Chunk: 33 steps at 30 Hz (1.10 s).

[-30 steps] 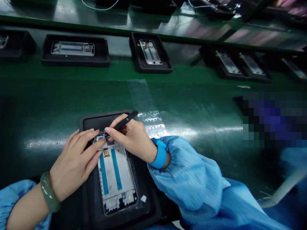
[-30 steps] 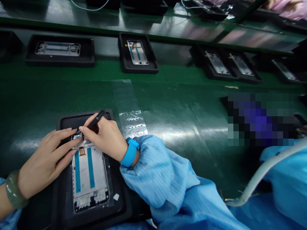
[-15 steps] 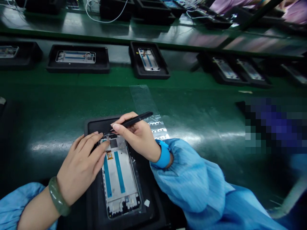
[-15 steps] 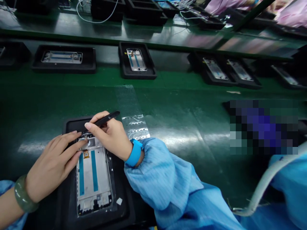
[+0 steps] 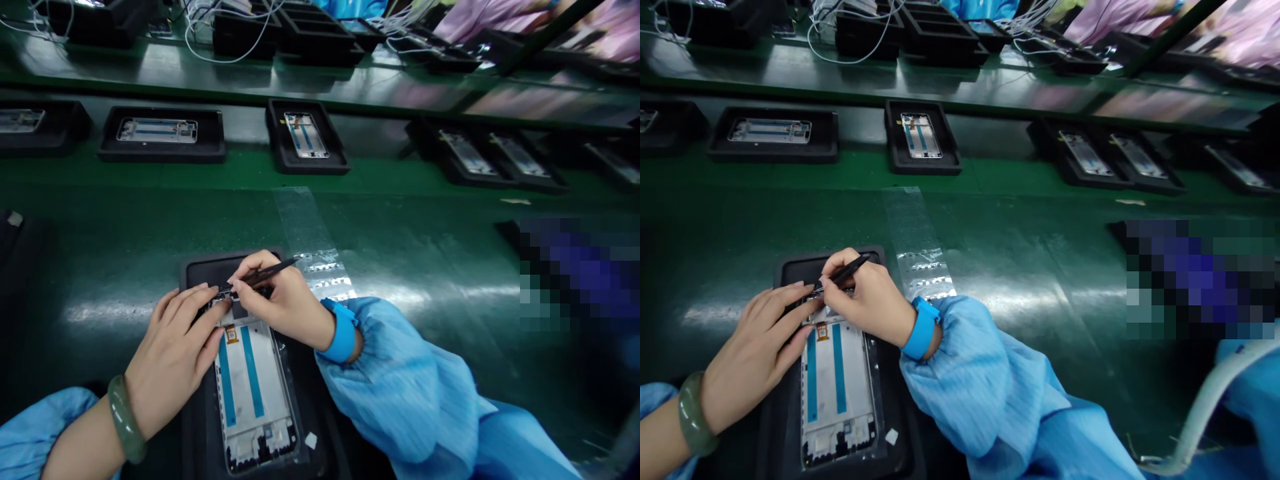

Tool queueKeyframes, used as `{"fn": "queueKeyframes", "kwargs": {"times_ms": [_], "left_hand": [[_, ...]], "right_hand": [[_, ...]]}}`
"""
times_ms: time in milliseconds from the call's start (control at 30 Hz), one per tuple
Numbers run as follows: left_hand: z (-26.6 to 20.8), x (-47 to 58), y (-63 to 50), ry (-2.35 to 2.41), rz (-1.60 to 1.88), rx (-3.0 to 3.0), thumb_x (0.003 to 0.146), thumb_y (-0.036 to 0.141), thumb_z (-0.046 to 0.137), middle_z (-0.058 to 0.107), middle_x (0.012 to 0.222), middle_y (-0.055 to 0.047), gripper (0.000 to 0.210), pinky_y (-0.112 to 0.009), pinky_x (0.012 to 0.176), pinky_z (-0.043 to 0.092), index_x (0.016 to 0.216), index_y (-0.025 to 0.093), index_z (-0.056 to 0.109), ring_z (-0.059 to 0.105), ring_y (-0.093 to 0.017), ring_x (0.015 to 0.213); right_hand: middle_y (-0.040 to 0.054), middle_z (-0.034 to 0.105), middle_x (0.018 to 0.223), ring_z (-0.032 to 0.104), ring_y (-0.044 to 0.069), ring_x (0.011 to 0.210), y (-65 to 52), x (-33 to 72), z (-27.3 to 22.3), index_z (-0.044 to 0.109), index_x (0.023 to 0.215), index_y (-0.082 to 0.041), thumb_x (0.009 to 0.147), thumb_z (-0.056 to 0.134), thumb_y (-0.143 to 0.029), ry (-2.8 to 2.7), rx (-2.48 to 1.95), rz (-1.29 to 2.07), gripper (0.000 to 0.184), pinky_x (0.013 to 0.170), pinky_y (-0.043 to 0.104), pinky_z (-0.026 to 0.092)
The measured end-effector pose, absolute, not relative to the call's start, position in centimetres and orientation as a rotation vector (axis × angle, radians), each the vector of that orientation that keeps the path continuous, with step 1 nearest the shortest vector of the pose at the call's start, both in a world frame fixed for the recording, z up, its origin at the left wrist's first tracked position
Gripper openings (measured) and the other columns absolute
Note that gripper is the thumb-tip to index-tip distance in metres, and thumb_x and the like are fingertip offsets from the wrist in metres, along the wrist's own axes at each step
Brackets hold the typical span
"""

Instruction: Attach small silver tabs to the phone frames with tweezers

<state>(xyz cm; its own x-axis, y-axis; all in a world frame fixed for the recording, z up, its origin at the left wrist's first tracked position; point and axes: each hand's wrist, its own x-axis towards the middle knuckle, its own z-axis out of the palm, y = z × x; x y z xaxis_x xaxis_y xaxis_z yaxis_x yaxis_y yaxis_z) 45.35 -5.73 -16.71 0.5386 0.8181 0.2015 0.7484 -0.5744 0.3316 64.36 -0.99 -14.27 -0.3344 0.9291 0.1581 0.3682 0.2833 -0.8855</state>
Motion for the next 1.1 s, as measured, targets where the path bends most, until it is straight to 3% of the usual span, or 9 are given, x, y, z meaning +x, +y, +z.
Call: {"fn": "queueKeyframes", "kwargs": {"times_ms": [900, 1100], "left_hand": [[-16.8, 45.4, -5.62, 1.34, 0.525, 2.558, 0.088, 0.022, 0.045, 0.053, 0.125, -0.008, 0.035, -0.047, 0.099, 0.038, 0.123, 0.022, 0.048, 0.046, -0.025, 0.118], [-17.04, 45.28, -5.6, 1.327, 0.513, 2.562, 0.089, 0.022, 0.045, 0.053, 0.125, -0.008, 0.036, -0.047, 0.099, 0.037, 0.125, 0.022, 0.047, 0.045, -0.025, 0.119]], "right_hand": [[0.0011, 0.063, 0.086, 0.062, 0.011, 0.08, -1.29, 64.18, -14.81, 0.054, 0.089, -0.02, 0.082, 0.052, -0.017, -2.021, -1.148, 0.774, 0.008, 0.072, 0.023, 0.05], [-0.0004, 0.06, 0.082, 0.062, 0.008, 0.07, -1.06, 64.26, -14.67, 0.054, 0.086, -0.018, 0.083, 0.053, -0.018, -1.864, -1.155, 0.972, 0.003, 0.063, 0.018, 0.051]]}}
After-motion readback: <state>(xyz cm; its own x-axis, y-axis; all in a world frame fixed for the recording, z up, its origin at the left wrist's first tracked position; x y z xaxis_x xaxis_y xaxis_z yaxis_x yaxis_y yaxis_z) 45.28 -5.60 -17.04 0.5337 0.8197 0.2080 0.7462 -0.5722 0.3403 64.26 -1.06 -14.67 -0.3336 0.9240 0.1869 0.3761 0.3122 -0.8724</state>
